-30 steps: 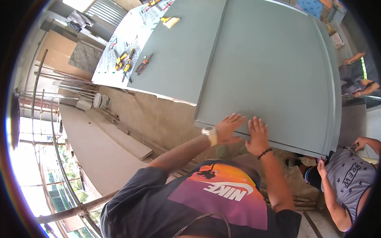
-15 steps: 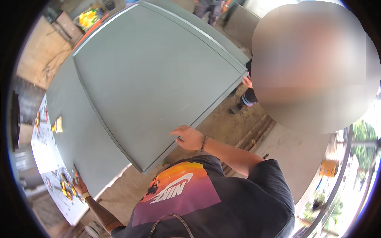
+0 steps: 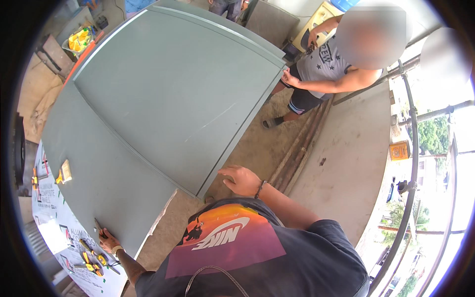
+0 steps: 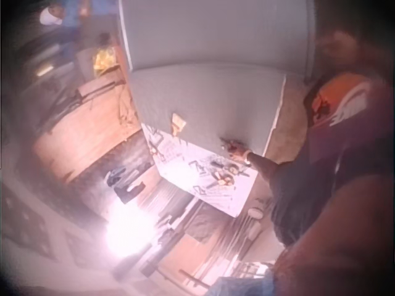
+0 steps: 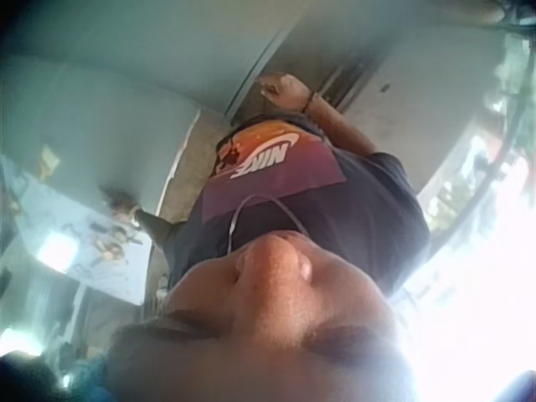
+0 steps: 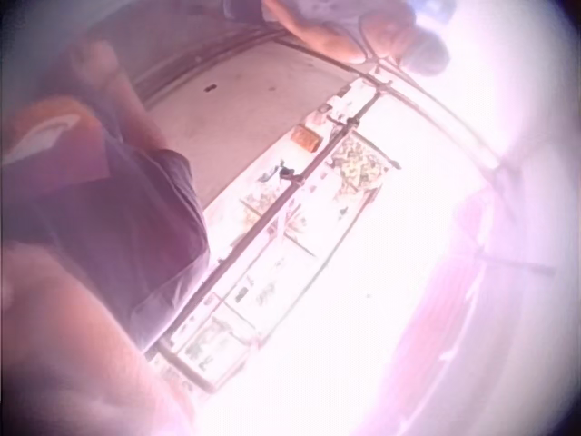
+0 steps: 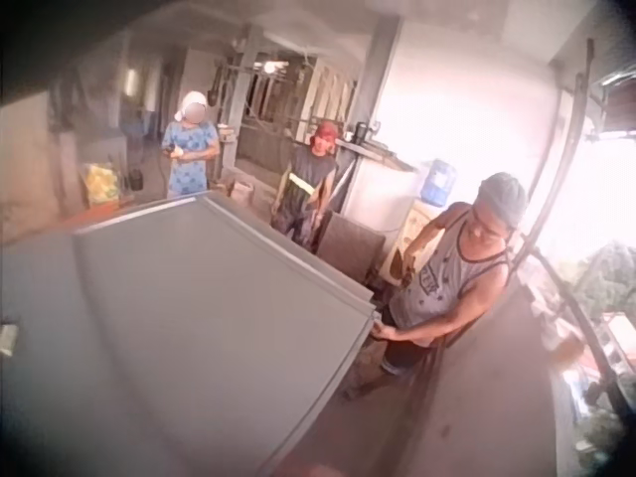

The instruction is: The person aligns and secures large gray composite panels on a workbench with a coworker. They use pliers to press along seams and a hammer to tap edges into place, then apply sealant along the joint with a brush.

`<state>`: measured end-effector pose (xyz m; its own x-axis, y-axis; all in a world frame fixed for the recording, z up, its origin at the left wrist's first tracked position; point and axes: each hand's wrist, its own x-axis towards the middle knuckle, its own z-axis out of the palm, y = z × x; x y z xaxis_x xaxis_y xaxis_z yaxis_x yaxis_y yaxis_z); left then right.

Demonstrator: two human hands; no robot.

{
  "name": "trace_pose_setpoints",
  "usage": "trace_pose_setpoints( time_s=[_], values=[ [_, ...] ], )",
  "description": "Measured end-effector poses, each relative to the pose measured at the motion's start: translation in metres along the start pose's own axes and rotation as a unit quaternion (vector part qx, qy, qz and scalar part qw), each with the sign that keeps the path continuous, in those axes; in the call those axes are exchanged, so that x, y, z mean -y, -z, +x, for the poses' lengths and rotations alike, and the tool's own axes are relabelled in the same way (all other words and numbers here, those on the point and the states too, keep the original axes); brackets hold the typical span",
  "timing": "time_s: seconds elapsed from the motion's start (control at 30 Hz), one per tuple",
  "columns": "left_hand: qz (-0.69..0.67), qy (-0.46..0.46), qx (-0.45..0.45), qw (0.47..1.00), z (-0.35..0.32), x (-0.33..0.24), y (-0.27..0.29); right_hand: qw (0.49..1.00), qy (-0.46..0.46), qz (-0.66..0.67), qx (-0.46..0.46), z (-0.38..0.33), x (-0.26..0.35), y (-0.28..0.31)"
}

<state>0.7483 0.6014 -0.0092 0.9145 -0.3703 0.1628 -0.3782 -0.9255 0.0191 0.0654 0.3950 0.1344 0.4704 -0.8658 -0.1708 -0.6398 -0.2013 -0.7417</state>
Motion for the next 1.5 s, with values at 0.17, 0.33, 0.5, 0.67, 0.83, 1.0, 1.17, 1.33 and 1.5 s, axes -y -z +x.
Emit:
trace_pose_setpoints(
  time_s=[0.17,0.33,0.5,0.67,0.83,1.0,1.17,1.33,1.5],
  values=[
    [-0.243,-0.096,-0.027,0.965,-0.030,-0.015,0.022,0.997,0.024,0.077,-0.005,-0.006,0.025,-0.011],
    [-0.549,-0.173,0.095,0.812,-0.156,-0.128,0.096,0.966,0.008,0.256,0.020,-0.016,0.045,-0.037],
    [-0.575,-0.334,0.366,0.652,-0.316,-0.230,0.220,0.860,0.029,0.508,-0.043,-0.047,0.054,-0.092],
    [-0.492,-0.497,0.369,0.612,-0.374,-0.229,0.222,0.792,-0.102,0.601,-0.041,-0.092,0.019,-0.104],
    [-0.420,-0.471,0.313,0.710,-0.314,-0.248,0.186,0.901,-0.245,0.355,0.055,-0.119,-0.052,-0.116],
    [-0.258,-0.609,0.227,0.715,-0.252,-0.328,0.128,0.950,-0.235,0.155,0.137,-0.101,-0.060,-0.139],
    [-0.069,-0.694,0.287,0.656,-0.229,-0.389,0.100,0.944,-0.237,0.102,0.204,-0.055,-0.037,-0.147],
    [-0.030,-0.709,0.339,0.617,-0.219,-0.402,0.080,0.957,-0.218,0.089,0.170,-0.049,-0.043,-0.156],
    [-0.019,-0.709,0.348,0.613,-0.214,-0.404,0.085,0.938,-0.258,0.085,0.214,-0.032,-0.029,-0.146]
  ],
)
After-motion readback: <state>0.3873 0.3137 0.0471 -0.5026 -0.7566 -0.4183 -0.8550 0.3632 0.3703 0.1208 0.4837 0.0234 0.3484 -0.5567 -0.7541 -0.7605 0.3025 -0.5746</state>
